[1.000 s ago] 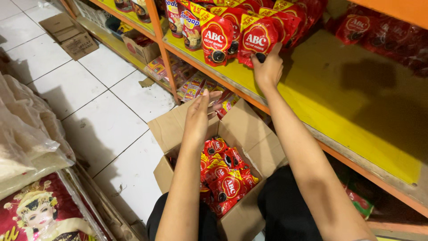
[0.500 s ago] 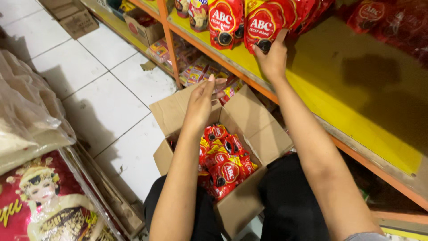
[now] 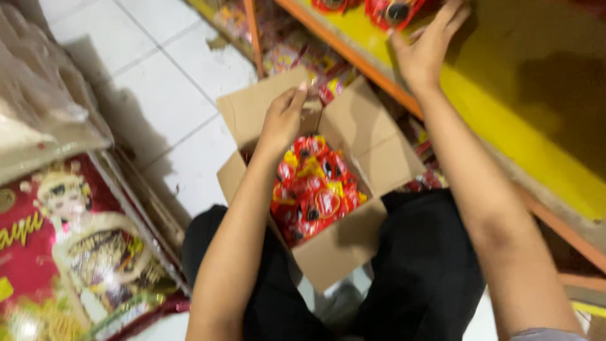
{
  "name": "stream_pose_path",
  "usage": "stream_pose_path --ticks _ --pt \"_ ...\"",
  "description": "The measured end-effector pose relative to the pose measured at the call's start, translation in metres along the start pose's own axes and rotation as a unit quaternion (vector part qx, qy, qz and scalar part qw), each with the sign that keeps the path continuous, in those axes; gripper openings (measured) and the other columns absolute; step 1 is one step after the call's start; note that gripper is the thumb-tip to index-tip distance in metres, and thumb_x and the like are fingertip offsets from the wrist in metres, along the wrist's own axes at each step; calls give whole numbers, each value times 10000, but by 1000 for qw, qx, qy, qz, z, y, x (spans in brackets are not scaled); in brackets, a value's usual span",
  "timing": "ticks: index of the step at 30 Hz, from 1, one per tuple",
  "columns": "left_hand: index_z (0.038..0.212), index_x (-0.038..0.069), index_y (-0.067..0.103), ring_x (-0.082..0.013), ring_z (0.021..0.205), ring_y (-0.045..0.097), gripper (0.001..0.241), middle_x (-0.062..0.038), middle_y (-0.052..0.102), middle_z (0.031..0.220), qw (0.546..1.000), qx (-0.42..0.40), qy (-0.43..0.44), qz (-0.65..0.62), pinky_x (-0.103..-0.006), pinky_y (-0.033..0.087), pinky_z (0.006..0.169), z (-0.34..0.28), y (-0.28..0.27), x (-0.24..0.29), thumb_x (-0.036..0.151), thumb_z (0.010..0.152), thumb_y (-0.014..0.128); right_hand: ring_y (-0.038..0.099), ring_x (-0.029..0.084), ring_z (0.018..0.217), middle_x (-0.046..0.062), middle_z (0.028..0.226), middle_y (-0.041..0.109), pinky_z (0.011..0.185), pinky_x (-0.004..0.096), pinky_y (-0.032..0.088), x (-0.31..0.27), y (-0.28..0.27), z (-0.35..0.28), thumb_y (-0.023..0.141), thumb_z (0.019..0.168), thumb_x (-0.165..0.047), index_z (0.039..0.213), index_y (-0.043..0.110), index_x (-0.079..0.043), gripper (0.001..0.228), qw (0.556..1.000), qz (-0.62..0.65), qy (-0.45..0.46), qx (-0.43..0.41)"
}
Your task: The person removes sauce packets from a cardboard box and places them on a shelf, then handles and organizes the remaining packets inside the box.
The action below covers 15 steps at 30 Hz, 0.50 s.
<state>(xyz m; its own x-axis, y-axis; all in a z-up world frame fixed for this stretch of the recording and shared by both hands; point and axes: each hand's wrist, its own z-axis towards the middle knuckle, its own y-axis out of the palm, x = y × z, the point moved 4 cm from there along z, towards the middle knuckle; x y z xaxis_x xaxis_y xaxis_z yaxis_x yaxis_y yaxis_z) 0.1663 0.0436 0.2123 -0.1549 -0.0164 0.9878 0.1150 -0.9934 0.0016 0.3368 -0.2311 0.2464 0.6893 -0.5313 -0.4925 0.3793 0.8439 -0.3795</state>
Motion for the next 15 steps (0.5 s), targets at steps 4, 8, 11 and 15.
stream_pose_path --ticks 4,8,11,15 --pt "1156 7 740 -149 1001 729 434 -99 800 1069 997 20 -14 73 -294 553 926 -24 -3 -31 368 1060 519 475 389 1226 303 1463 266 1110 459 424 -29 -11 -57 859 938 -190 1480 276 22 823 982 -177 -52 -39" --pt "1179 5 695 -200 1024 762 397 -132 791 1089 993 34 -15 115 -331 566 922 -54 -10 -55 352 1044 558 387 434 1386 274 1474 395 1234 521 346 -68 1 -99 739 1035 -134 1527 417 10 606 965 -78 -44 -245" --pt "1184 8 702 -297 990 748 382 -212 749 1053 966 30 -51 250 -391 561 874 -81 -30 -77 345 1034 603 422 486 1350 312 1426 437 1158 552 345 -96 42 -140 733 896 -115 1459 437 32 653 911 17 -87 -402" --pt "1198 21 693 -333 964 744 340 -218 745 1047 956 25 -85 279 -408 560 866 -116 -70 -102 290 1005 615 523 451 1268 297 1360 542 1092 553 377 -122 105 -225 817 853 -362 1347 542 62 707 858 14 -66 -510"
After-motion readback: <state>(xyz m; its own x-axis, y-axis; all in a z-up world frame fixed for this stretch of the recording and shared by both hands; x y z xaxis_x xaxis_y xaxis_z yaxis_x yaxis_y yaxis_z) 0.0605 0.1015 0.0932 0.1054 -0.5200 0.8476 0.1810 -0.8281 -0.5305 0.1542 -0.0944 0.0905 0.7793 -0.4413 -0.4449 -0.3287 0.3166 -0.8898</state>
